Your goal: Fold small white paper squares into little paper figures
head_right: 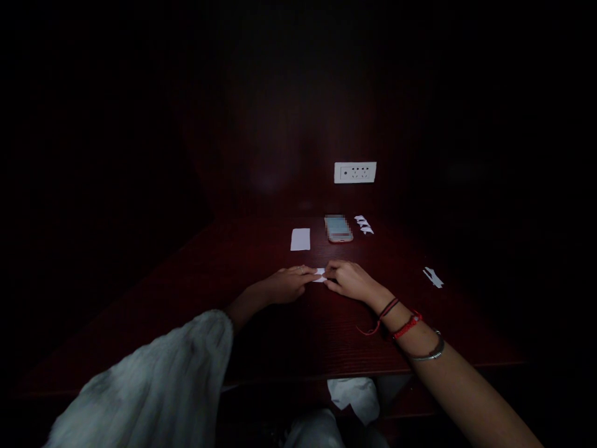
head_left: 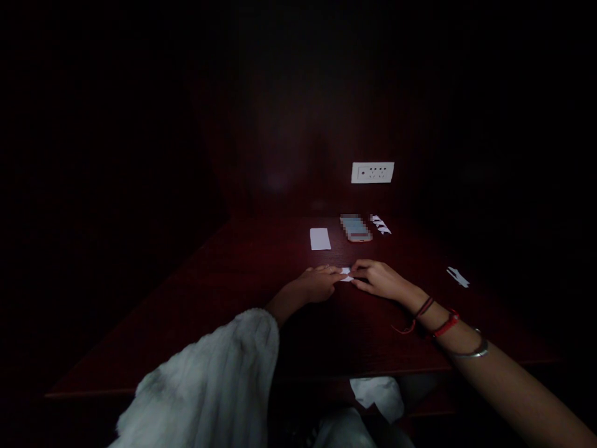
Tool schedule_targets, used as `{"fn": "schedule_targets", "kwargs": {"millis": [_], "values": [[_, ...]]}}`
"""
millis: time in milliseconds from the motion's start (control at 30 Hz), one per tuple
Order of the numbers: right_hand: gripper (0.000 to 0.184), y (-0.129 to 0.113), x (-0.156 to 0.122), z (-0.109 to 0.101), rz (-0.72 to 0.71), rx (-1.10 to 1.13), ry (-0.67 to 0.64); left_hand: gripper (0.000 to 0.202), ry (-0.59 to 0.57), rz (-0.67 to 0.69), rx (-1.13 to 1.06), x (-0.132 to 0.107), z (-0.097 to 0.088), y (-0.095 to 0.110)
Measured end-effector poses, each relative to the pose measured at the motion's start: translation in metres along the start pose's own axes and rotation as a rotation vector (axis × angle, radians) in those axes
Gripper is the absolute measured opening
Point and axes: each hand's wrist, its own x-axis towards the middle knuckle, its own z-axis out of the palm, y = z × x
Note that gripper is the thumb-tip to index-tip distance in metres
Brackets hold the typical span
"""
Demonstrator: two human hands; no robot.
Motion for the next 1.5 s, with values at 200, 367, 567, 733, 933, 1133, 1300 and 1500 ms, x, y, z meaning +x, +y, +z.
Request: {"fn": "schedule_targets", "kwargs": {"millis": [200, 367, 567, 733, 933, 1133, 1300, 1500], "values": [[0.029, -0.007, -0.001, -0.005, -0.013, -0.146, -0.063, 0.048, -0.025, -0.009, -0.015, -0.002, -0.003, 0.000], [0.033, -0.007, -0.006, -0.005, 0.027, -0.177, -0.068, 0.051, -0.021, -0.039, -0.006, -0.003, -0.004, -0.001], [0.038, -0.001, -0.006, -0.005, 0.076, -0.108, 0.015, 0.050, 0.024, -0.033, 0.022, -0.002, 0.002, -0.007], [0.035, 0.000, 0.000, 0.001, 0.044, -0.025, -0.031, 0.050, 0.062, 0.002, 0.006, -0.002, 0.001, -0.007], [0.038, 0.001, 0.003, 0.002, 0.045, -0.058, -0.041, 0.051, 0.083, 0.010, -0.018, -0.003, -0.002, -0.006], [0.045, -0.001, 0.006, -0.002, 0.017, -0.171, -0.060, 0.046, 0.062, -0.056, -0.004, -0.003, -0.006, -0.003], [0.048, -0.001, 0.003, -0.003, 0.014, -0.201, -0.043, 0.042, 0.097, -0.062, 0.015, -0.004, -0.008, -0.001], [0.049, 0.005, -0.003, -0.002, 0.079, -0.172, 0.000, 0.042, 0.118, -0.028, 0.020, -0.002, 0.000, -0.005]]}}
